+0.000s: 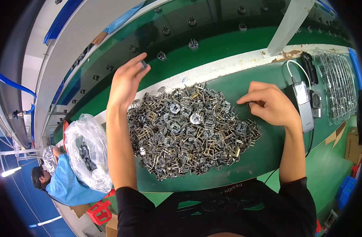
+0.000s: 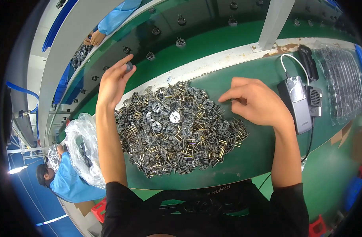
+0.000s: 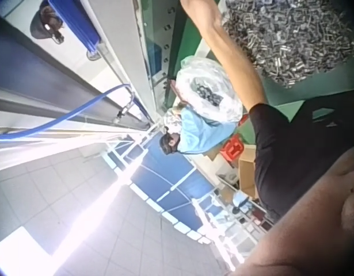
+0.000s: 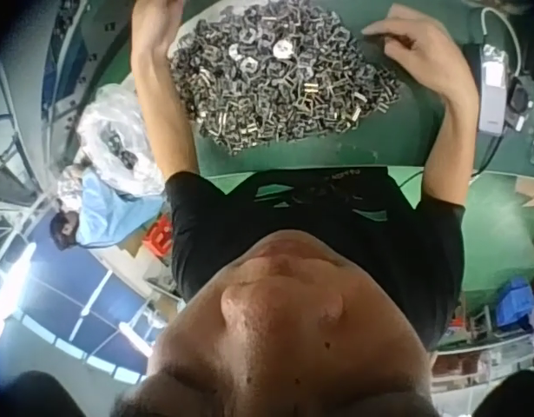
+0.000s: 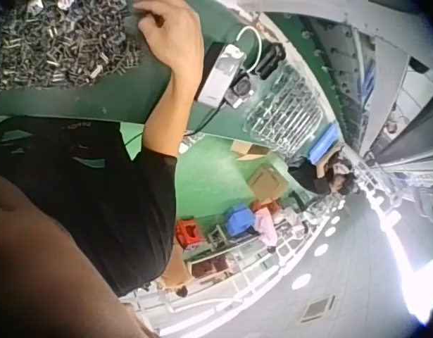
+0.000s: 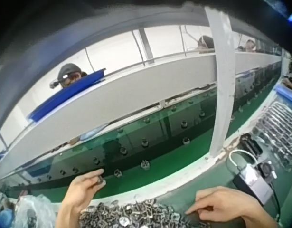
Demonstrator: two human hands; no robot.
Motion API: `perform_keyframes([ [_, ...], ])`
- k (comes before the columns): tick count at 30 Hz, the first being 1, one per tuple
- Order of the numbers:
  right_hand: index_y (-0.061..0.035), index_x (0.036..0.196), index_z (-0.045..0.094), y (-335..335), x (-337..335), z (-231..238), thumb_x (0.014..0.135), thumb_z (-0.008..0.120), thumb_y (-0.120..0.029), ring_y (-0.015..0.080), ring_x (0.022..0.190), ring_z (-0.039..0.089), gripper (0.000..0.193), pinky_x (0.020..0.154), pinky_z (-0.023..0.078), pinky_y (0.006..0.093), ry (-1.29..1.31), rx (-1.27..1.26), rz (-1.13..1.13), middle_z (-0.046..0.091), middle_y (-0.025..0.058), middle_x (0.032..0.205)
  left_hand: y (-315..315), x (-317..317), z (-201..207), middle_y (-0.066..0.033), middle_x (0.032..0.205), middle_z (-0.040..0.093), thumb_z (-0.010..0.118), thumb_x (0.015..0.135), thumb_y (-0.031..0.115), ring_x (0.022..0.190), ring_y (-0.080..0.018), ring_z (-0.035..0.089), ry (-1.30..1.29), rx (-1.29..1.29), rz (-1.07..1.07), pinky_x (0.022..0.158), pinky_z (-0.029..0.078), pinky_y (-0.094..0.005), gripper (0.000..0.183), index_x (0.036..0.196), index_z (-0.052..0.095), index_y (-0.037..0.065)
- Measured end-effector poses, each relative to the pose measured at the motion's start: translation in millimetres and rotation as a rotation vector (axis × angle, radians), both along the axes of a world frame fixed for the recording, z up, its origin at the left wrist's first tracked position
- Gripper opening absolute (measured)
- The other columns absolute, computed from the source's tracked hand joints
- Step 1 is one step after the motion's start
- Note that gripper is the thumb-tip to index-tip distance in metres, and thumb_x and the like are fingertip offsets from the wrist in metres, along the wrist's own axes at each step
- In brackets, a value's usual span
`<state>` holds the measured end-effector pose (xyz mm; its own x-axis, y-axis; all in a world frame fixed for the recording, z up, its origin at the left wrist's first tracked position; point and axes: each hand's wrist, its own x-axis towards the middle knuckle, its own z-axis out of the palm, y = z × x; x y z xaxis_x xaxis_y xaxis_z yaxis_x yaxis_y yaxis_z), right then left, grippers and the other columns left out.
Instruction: The person inserts small metal pins into grey plastic electrical housing units by hand, securing each pin into place.
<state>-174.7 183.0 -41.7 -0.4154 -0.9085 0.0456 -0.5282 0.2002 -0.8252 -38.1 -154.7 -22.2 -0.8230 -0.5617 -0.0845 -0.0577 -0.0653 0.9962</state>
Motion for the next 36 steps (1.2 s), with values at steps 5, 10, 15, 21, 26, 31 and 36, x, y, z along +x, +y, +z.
perform_keyframes([
  [5, -0.0002, 0.094, 0.067, -13.2, 23.1, 0.9, 0.08, 0.062, 0.002, 0.0102, 0.067, 0.057, 0.015, 0.061, 0.046, 0.0231, -0.517, -0.281, -0.081, 0.058, 0.0024, 0.076, 69.5, 48.9, 30.5, -0.0176, 0.108, 0.061, 0.057, 0.091, 0.01, 0.093, -0.0237, 0.063, 0.225, 0.232, -0.199, 0.086, 0.053, -0.0347, 0.04, 0.124, 0.05, -0.01],
  [10, 0.0055, 0.096, 0.065, -22.1, 44.2, 0.5, 0.084, 0.057, 0.01, 0.0152, 0.076, 0.063, 0.016, 0.066, 0.053, 0.0243, -0.831, -0.55, 0.013, 0.06, 0.0117, 0.094, 112.3, 64.7, 23.6, -0.0236, 0.114, 0.059, 0.06, 0.083, -0.005, 0.09, -0.0241, 0.065, 0.314, 0.482, -0.368, 0.076, 0.056, -0.0342, 0.035, 0.117, 0.055, -0.008],
  [15, 0.006, 0.095, 0.066, -29.2, 59.5, 4.1, 0.08, 0.061, 0.013, 0.0194, 0.079, 0.067, 0.017, 0.065, 0.057, 0.0257, -0.849, -0.649, -0.002, 0.06, 0.0132, 0.094, 127.5, 63.2, 10.5, -0.0244, 0.119, 0.056, 0.061, 0.079, -0.011, 0.098, -0.0244, 0.062, 0.324, 0.485, -0.481, 0.084, 0.054, -0.0352, 0.038, 0.116, 0.055, -0.007],
  [21, 0.0022, 0.093, 0.068, -32.0, 65.7, 4.2, 0.076, 0.07, 0.007, 0.0123, 0.071, 0.063, 0.017, 0.058, 0.05, 0.0216, -0.334, -0.622, -0.088, 0.062, 0.0096, 0.091, 142.3, 58.6, 11.4, -0.0177, 0.123, 0.055, 0.064, 0.079, -0.013, 0.107, -0.0225, 0.059, 0.185, 0.212, -0.316, 0.09, 0.052, -0.0321, 0.046, 0.122, 0.052, -0.008],
  [26, -0.0007, 0.09, 0.069, -35.6, 74.3, 1.6, 0.075, 0.072, 0.005, 0.0089, 0.065, 0.06, 0.017, 0.055, 0.046, 0.0206, -0.355, -0.659, -0.292, 0.064, 0.0058, 0.087, 152.7, 55.9, 10.0, -0.022, 0.119, 0.059, 0.062, 0.08, -0.014, 0.105, -0.0214, 0.062, 0.196, 0.203, -0.238, 0.089, 0.053, -0.0303, 0.038, 0.117, 0.053, -0.009],
  [31, -0.0005, 0.088, 0.068, -37.0, 72.6, 5.0, 0.074, 0.073, 0.003, 0.0094, 0.063, 0.057, 0.015, 0.051, 0.045, 0.0215, -0.057, -0.653, -0.279, 0.063, 0.007, 0.085, 159.6, 53.0, 10.6, -0.0233, 0.123, 0.056, 0.06, 0.081, -0.015, 0.107, -0.0205, 0.06, 0.16, 0.216, -0.269, 0.091, 0.053, -0.0305, 0.036, 0.115, 0.052, -0.007],
  [36, 0.0009, 0.085, 0.066, -39.5, 71.1, 0.6, 0.07, 0.073, 0.006, 0.0163, 0.062, 0.058, 0.018, 0.05, 0.046, 0.0239, 0.144, -0.744, -0.242, 0.061, 0.0085, 0.083, 162.8, 53.9, 11.7, -0.0298, 0.12, 0.056, 0.062, 0.077, -0.017, 0.103, -0.021, 0.062, 0.099, 0.157, -0.267, 0.087, 0.054, -0.0283, 0.038, 0.113, 0.052, -0.009],
])
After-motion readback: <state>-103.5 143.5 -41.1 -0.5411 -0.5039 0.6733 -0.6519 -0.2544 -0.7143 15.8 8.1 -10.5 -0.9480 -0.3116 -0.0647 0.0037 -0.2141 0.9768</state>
